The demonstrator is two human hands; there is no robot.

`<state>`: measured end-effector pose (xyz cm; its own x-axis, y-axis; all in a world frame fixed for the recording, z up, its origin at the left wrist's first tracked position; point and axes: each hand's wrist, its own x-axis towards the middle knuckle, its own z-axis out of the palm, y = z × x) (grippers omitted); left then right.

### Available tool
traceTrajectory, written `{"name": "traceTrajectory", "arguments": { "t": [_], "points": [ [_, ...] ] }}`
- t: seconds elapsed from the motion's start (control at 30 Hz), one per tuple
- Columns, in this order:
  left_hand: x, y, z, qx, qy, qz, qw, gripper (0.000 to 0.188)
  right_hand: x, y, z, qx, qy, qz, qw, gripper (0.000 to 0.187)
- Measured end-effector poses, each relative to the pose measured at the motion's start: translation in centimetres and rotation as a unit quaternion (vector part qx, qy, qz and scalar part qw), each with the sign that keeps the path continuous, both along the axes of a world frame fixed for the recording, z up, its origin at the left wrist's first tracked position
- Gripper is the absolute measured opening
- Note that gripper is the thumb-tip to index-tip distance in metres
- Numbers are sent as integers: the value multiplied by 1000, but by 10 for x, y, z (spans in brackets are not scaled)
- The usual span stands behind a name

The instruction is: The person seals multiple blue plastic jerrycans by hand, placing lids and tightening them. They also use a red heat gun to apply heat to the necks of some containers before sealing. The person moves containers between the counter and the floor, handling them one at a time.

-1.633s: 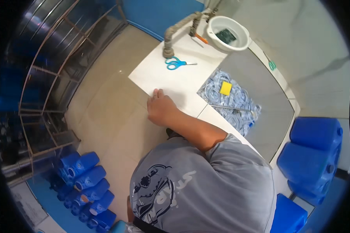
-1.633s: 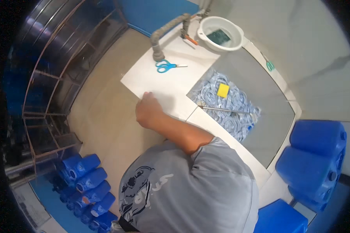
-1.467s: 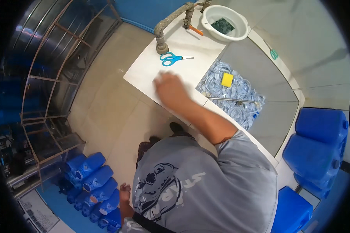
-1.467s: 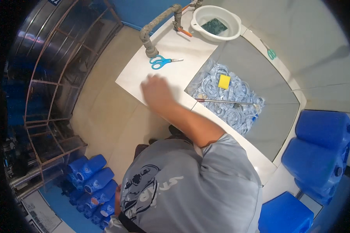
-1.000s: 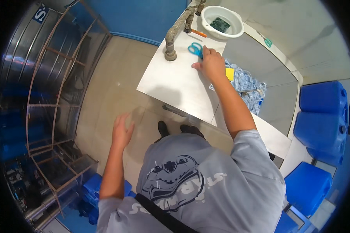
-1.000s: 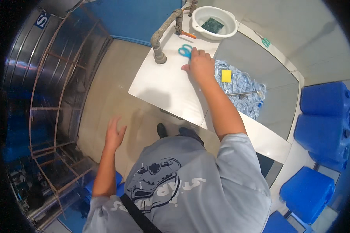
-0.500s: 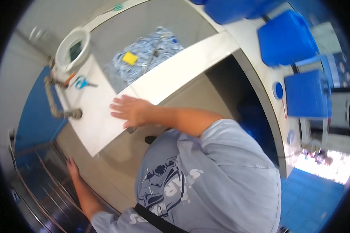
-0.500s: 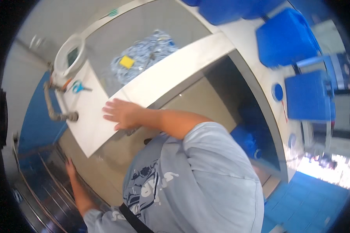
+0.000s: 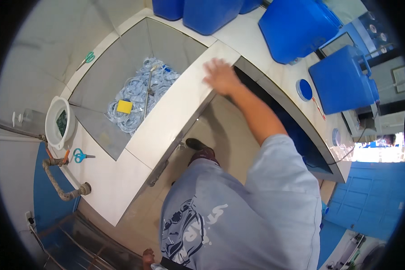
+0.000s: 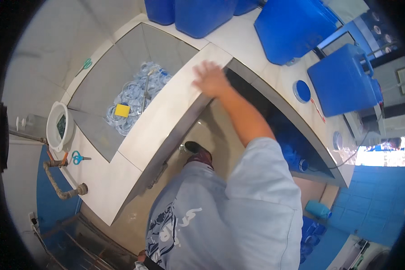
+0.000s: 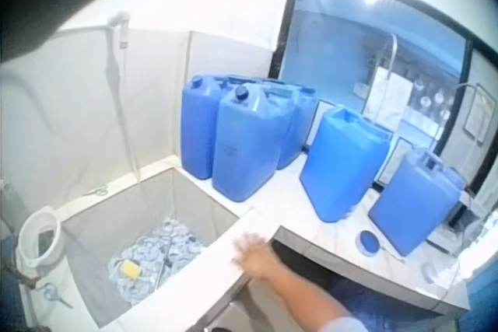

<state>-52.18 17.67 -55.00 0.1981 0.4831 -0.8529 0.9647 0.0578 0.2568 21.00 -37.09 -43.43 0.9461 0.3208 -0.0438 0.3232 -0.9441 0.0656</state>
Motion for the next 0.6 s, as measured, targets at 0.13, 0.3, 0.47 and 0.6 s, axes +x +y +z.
{"name": "traceTrajectory", "arguments": {
  "t": [0.13,0.3,0.47,0.6],
  "points": [
    [10,-33,30,11,-15,83,996,42,97,-124,7,3,-86,-225,970,81],
    [23,-113,64,-24,17,174,984,38,151,-119,-9,51,-72,-426,900,83],
    [62,-167,59,-202,-17,312,928,36,135,80,-23,252,-9,202,946,47],
    [113,-175,79,-60,-141,103,983,42,203,225,3,363,165,193,896,43]
  ]
}}
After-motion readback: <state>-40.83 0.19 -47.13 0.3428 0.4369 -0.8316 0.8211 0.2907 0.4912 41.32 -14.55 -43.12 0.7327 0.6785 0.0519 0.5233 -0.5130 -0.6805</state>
